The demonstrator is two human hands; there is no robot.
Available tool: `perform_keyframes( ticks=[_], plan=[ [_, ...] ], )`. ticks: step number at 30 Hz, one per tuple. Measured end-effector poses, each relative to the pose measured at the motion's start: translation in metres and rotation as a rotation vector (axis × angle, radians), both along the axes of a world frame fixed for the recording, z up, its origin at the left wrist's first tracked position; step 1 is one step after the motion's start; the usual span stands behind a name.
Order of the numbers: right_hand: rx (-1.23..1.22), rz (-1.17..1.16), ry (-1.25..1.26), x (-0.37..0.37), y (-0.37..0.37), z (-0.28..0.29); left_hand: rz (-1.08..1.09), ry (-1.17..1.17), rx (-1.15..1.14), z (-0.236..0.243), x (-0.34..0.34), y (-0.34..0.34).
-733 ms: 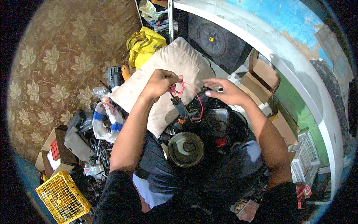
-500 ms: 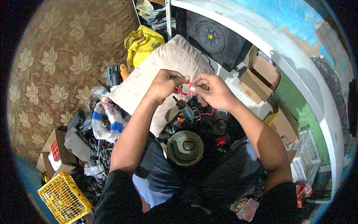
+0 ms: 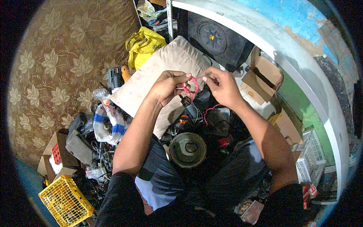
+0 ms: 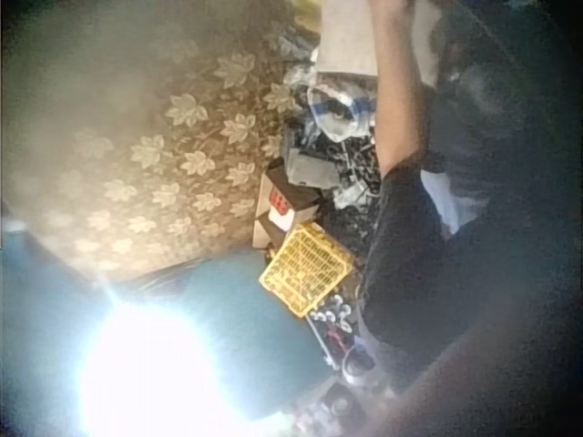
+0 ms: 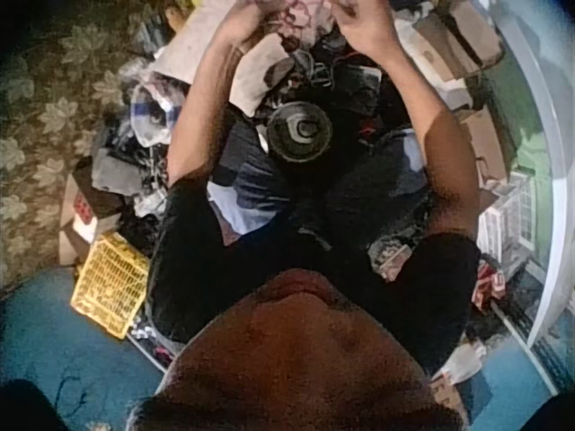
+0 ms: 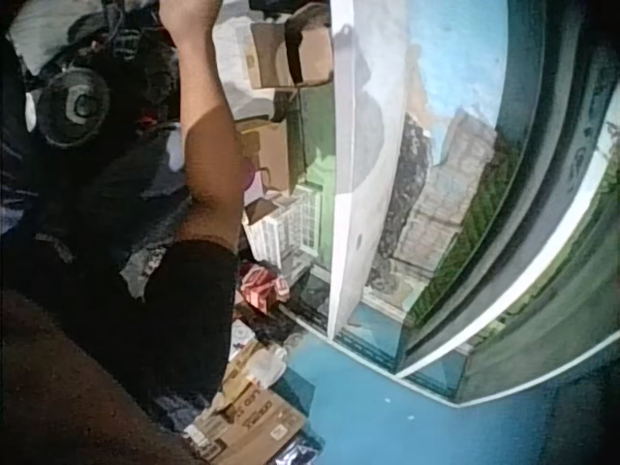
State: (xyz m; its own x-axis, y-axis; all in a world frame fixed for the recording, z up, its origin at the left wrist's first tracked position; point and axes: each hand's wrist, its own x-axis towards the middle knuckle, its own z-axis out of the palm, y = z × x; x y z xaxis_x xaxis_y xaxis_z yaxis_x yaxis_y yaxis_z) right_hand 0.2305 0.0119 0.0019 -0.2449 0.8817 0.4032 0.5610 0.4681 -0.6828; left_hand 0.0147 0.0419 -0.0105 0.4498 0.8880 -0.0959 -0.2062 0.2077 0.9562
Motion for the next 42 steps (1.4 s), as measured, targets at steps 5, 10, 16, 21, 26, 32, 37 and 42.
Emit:
perform_keyframes(
  ticks=[5,10,16,21,26,32,37,42],
  plan=[
    [-0.036,0.14,0.128,-0.012,0.001,-0.02,0.002,-0.017,-0.032,0.004,0.001,-0.007],
    [-0.036,0.175,0.119,-0.019,0.003,-0.024,0.008,-0.011,-0.021,0.009,-0.001,-0.01],
    [-0.526,0.297,0.496,-0.012,0.004,-0.023,0.077,0.04,0.011,0.01,0.002,-0.012],
    [-0.769,0.249,0.832,-0.009,-0.001,-0.021,0.113,0.057,0.058,0.007,0.004,-0.008],
    [-0.874,0.306,0.839,-0.013,-0.007,-0.014,0.099,0.152,0.109,-0.003,0.004,-0.003],
    [-0.881,0.305,0.817,-0.015,-0.005,-0.017,0.085,0.137,0.097,-0.004,0.012,-0.003],
    [-0.455,0.1,0.39,-0.015,-0.001,-0.016,0.184,0.194,0.203,-0.009,0.012,0.001],
    [0.006,-0.002,-0.038,-0.007,0.002,-0.029,0.16,0.321,0.303,-0.009,0.014,-0.001]
  ],
)
